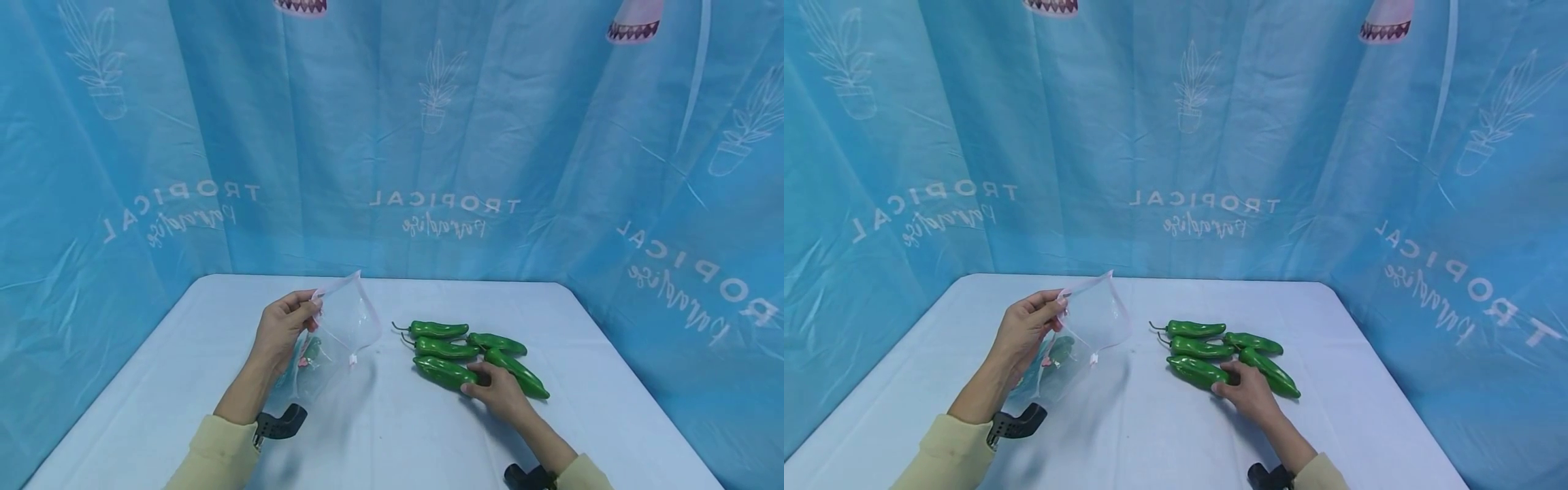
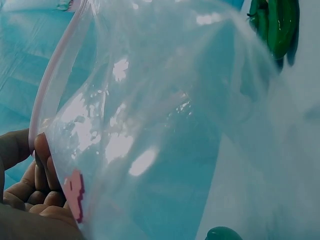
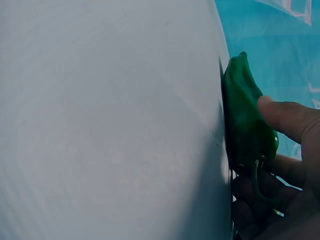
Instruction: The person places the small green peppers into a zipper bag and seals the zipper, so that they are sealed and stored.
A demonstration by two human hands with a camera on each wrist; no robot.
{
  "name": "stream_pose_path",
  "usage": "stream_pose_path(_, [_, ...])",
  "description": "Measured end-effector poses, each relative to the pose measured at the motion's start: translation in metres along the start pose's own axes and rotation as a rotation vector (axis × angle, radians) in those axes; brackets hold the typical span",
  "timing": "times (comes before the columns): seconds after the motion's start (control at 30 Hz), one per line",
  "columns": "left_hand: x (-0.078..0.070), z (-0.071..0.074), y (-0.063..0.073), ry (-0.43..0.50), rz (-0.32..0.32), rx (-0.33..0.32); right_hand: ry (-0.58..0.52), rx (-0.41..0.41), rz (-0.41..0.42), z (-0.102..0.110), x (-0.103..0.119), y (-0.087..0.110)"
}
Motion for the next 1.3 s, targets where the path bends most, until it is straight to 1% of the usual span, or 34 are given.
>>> stream_pose_path(0.27, [0.0, -0.001, -0.001, 0.017, -0.001, 0.004, -0.009, -0.01, 0.005, 0.0, -0.001, 0.0])
stream_pose_path(0.47, [0.0, -0.001, -0.001, 0.012, -0.008, 0.005, -0.017, -0.014, 0.008, 0.001, -0.001, 0.0])
stream_pose_path(0.83, [0.001, -0.001, 0.0, 0.01, -0.004, 0.007, -0.067, -0.023, 0.015, 0.002, -0.004, -0.001])
stream_pose_path(1.07, [0.002, -0.001, 0.001, 0.013, 0.002, 0.003, -0.112, -0.034, 0.028, 0.007, -0.001, 0.002])
stream_pose_path(1.3, [0.002, 0.0, 0.0, 0.005, 0.003, 0.0, -0.142, -0.044, 0.039, 0.015, 0.01, 0.005])
Point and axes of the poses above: each hand's wrist, its own y-axis away from the middle knuckle, its own z-axis out of the back of the hand, x = y × z, the point moved 10 cm from there along -y, towards the middle knuckle, and after that the axes turned 13 degrees about -z, right-handed, at the moved point
